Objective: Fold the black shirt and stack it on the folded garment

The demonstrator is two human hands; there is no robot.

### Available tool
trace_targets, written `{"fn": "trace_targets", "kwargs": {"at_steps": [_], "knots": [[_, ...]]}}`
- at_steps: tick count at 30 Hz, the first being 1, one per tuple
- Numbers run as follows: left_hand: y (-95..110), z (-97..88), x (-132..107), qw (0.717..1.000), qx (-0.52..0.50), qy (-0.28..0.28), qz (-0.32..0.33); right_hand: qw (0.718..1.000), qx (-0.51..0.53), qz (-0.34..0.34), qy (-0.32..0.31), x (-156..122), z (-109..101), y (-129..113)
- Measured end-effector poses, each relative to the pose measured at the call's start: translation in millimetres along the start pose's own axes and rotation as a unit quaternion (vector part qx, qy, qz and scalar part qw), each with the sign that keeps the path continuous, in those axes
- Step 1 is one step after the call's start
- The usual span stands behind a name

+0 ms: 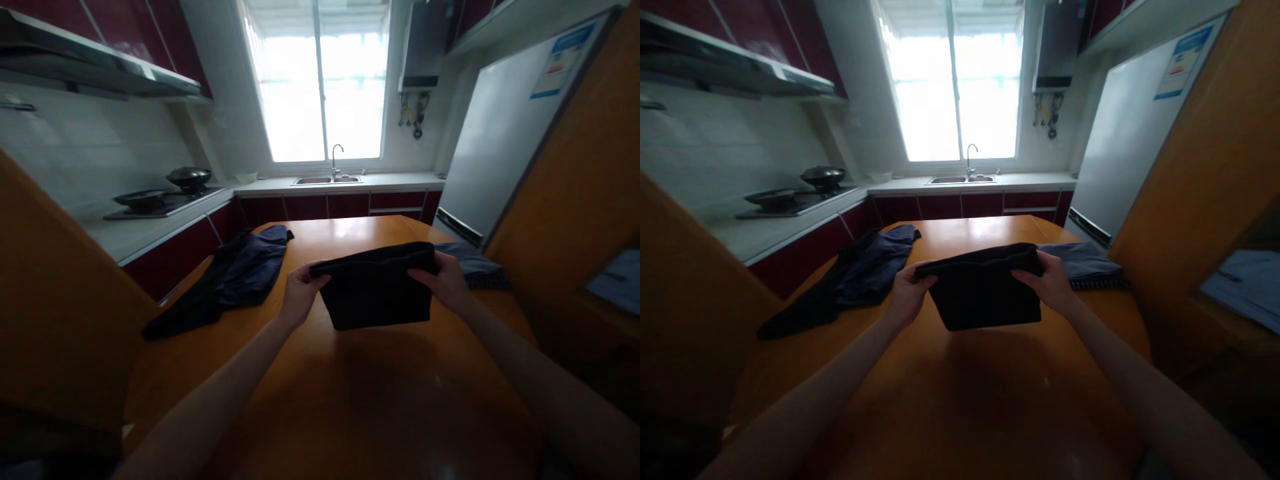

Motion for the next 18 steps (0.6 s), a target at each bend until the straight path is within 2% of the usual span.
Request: {"fn": "trace_targets", "kwargs": {"at_steps": [4,8,13,18], "knots": [[8,68.0,5,0.998,-0.036,-0.039,0.021,0.999,-0.023,0.001,0.045,16,-64,6],[2,143.8,11,0.990,-0.089,-0.099,0.035,0.995,-0.037,0.029,0.087,34,-130,28],[-28,227.3,12,0.978,-0.149,-0.146,0.028,0.991,-0.062,0.047,0.111,55,-198,62],[-62,285.0,2,0.970,-0.179,-0.167,0.009,0.987,-0.075,0.065,0.127,67,-245,100]]}}
Point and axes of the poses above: each hand's wrist, its own x-axis towards the middle knuckle, its own z-axis out of the palm, y = z × x, the point moved 5 cm from there along x, towards the middle knuckle, and after that the axes turned 10 degrees about y, right-handed, at the moved point
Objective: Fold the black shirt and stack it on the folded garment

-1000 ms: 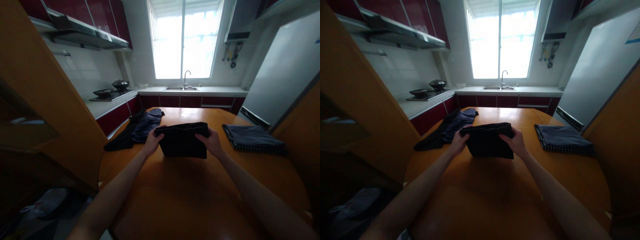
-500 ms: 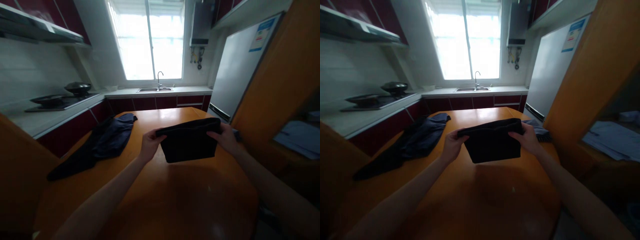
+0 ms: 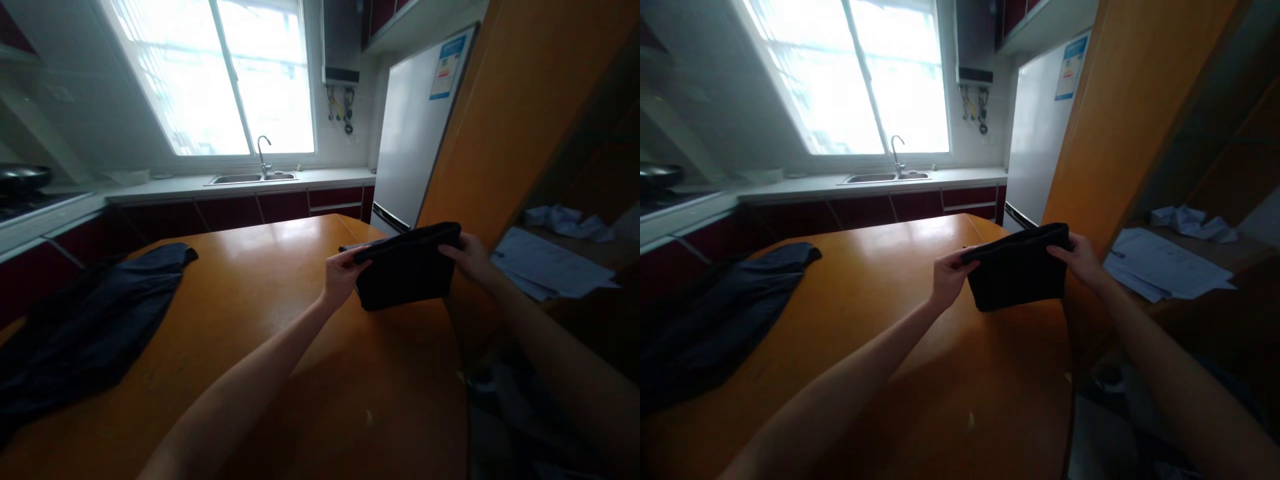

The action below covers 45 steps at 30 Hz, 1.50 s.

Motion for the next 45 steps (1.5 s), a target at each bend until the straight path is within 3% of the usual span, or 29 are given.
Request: {"fn": "trace_targets", "kwargs": {"at_steps": [3,6,10,14,17,19,26,32,39,43,45], "knots": [[-24,14.9,7,0.999,-0.008,0.000,-0.032,1.000,0.004,0.020,-0.004,14,-9,18],[-44,20.1,25,0.997,-0.018,0.021,-0.071,0.998,0.020,0.049,-0.015,35,-5,25],[-81,13.1,62,0.983,-0.025,0.066,-0.168,0.987,0.036,0.149,-0.045,74,29,40],[-132,-6.8,87,0.936,0.083,0.133,-0.315,0.950,-0.034,0.307,-0.053,96,76,77],[-156,-15.8,96,0.919,0.128,0.155,-0.340,0.922,-0.089,0.374,-0.053,98,95,104],[-164,-17.8,98,0.914,0.143,0.158,-0.345,0.909,-0.103,0.399,-0.062,97,97,115],[-166,-18.1,111,0.920,0.147,0.154,-0.328,0.894,-0.088,0.430,-0.094,106,88,113],[-159,-24.9,103,0.922,0.173,0.145,-0.314,0.905,-0.170,0.382,-0.083,96,90,111],[-136,-31.6,60,0.935,0.220,0.061,-0.270,0.918,-0.182,0.343,-0.085,75,57,116],[-118,-17.7,51,0.935,0.316,-0.028,-0.158,0.925,-0.206,0.310,-0.078,74,54,109],[-116,-11.5,53,0.937,0.302,-0.028,-0.174,0.927,-0.214,0.300,-0.066,79,59,104]]}}
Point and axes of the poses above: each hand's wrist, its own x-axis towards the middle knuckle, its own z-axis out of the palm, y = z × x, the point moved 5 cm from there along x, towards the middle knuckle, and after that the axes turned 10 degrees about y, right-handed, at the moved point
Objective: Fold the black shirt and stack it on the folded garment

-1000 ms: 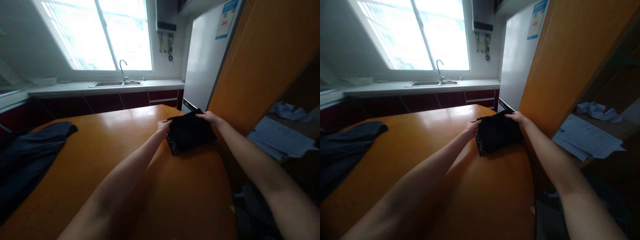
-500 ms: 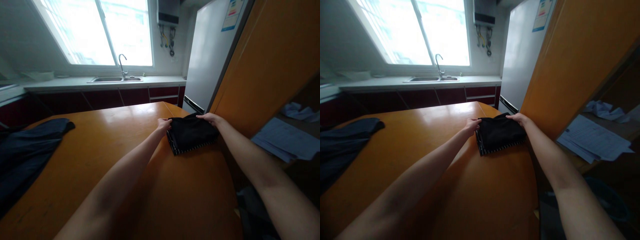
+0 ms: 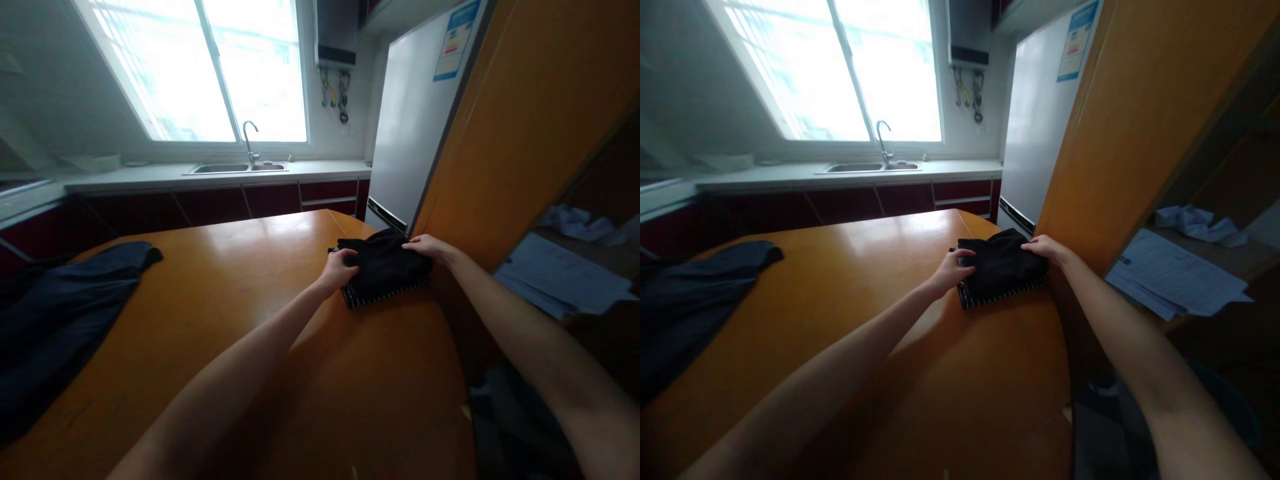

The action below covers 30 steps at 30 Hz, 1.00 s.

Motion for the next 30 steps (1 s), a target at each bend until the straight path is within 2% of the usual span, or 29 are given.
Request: {"fn": "trace_targets", "kwargs": {"at_steps": [4,11,16,19,22,27,30], "knots": [[4,1.3,6,0.997,-0.052,0.011,-0.055,1.000,-0.003,0.001,0.007,4,3,-12],[-11,-3.1,-4,0.992,-0.064,-0.017,-0.108,0.999,0.007,0.038,-0.027,-7,8,9],[-7,0.0,21,0.991,-0.064,-0.009,-0.117,0.999,0.031,0.038,-0.022,2,13,1],[-5,3.4,42,0.993,-0.050,0.026,-0.105,0.999,0.031,0.035,-0.006,16,21,-7],[-9,3.4,51,0.995,-0.017,0.069,-0.071,0.999,0.019,0.027,0.023,30,28,-8],[-14,-6.4,44,0.991,0.062,0.114,-0.010,0.996,-0.037,-0.021,0.073,43,25,-7],[1,-4.5,39,0.980,0.145,0.126,0.053,0.987,-0.081,-0.075,0.117,41,25,-16]]}}
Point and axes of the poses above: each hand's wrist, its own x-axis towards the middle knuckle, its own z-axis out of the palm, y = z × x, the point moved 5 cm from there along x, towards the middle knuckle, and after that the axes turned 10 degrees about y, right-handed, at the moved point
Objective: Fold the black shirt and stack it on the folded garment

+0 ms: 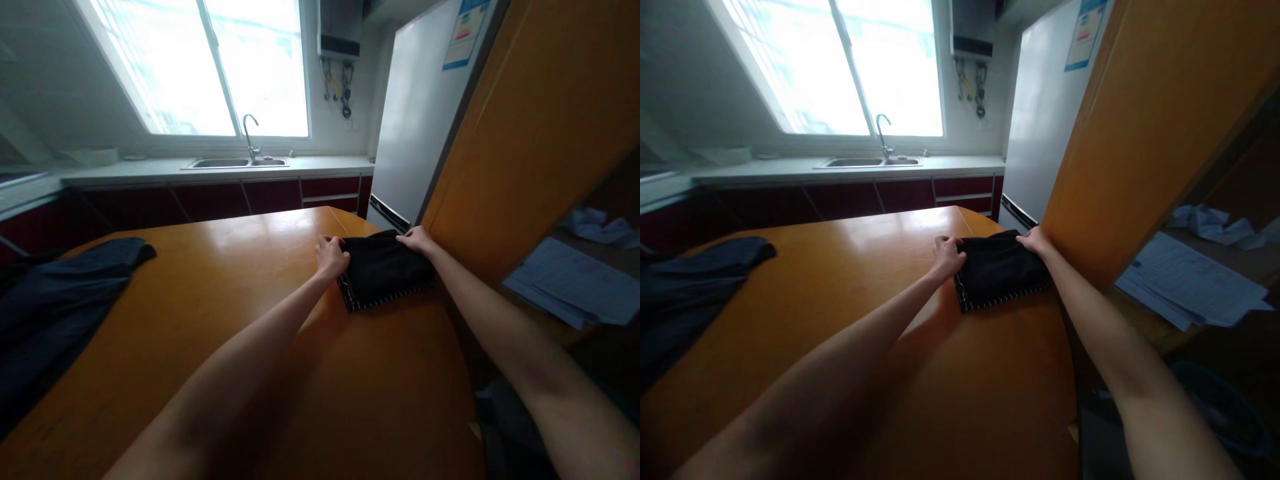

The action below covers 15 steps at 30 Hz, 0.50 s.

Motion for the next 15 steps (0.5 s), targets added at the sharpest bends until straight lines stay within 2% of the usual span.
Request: {"fn": "trace_targets", "kwargs": {"at_steps": [2,4,6,7,8,10,15], "knots": [[23,8.9,-3,0.990,0.071,-0.017,0.117,0.993,-0.038,-0.101,0.037,-5,4,-17],[44,28.9,-9,0.958,0.124,-0.076,0.245,0.962,-0.089,-0.258,0.034,-17,18,-38],[51,50.7,-16,0.926,0.161,-0.143,0.310,0.910,-0.147,-0.387,-0.028,-31,40,-50],[49,59.3,-18,0.915,0.184,-0.166,0.318,0.891,-0.173,-0.413,-0.069,-35,50,-49],[43,65.7,-19,0.909,0.209,-0.180,0.313,0.879,-0.199,-0.421,-0.107,-36,58,-46],[30,71.3,-19,0.905,0.249,-0.187,0.291,0.872,-0.237,-0.399,-0.151,-31,67,-36],[7,63.5,-18,0.917,0.277,-0.166,0.234,0.917,-0.224,-0.285,-0.166,-4,62,-15]]}}
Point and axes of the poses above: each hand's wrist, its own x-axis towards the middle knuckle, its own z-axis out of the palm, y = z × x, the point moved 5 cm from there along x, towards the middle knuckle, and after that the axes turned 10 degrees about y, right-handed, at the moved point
